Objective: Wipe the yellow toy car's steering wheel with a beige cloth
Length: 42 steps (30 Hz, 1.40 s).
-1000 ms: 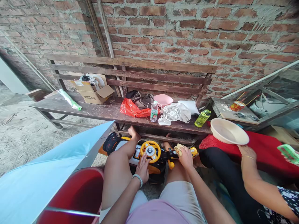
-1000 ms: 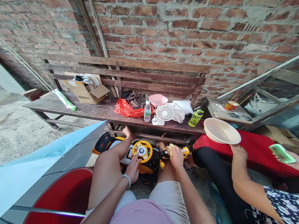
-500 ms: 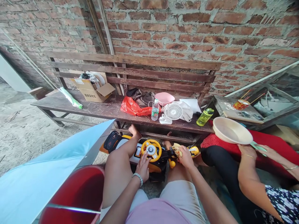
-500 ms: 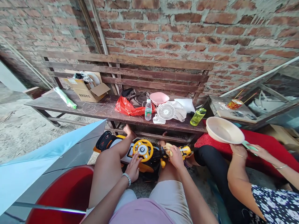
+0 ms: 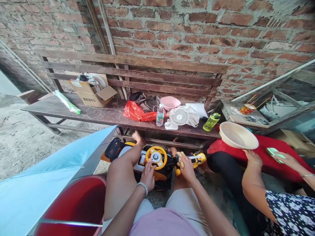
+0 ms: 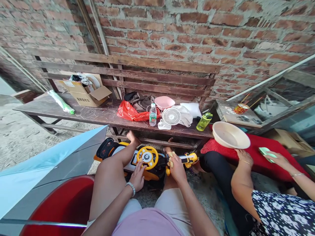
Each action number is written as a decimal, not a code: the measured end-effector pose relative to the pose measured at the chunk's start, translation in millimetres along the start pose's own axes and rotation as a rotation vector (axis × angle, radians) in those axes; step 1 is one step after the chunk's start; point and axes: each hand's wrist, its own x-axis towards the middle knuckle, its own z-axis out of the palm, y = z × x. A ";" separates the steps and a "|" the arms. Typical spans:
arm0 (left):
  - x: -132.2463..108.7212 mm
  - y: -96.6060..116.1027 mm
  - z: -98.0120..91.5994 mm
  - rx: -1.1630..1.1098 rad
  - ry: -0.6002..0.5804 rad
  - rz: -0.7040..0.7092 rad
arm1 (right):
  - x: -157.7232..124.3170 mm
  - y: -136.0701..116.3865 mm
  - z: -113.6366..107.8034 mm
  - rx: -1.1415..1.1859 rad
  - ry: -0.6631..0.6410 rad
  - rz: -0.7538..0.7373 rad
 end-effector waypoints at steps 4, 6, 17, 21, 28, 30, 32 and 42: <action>-1.1 0.5 -1.4 0.018 -0.031 0.002 | -2.9 -16.6 -15.5 0.168 -0.027 0.086; -0.8 1.6 -0.8 0.028 -0.034 0.003 | 1.6 -29.4 -29.6 0.159 -0.014 0.015; -2.0 3.7 -8.9 0.012 -0.075 -0.002 | 2.6 -114.9 64.3 -0.387 -0.355 -0.117; -0.9 5.2 -9.9 0.005 -0.083 -0.021 | -5.2 -106.8 78.5 -0.430 -0.348 -0.155; 0.0 5.6 -8.5 -0.039 -0.076 -0.025 | -43.6 -121.9 83.3 -0.628 -0.609 -0.210; -0.4 5.1 -8.9 -0.034 -0.079 -0.022 | -46.0 -126.9 77.9 -0.618 -0.649 -0.232; -0.5 4.6 -9.0 -0.027 -0.075 -0.023 | -37.2 -129.6 63.6 -0.596 -0.676 -0.267; 0.4 6.5 -4.8 -0.026 -0.052 -0.026 | 73.9 -114.4 -10.1 0.048 0.122 -0.038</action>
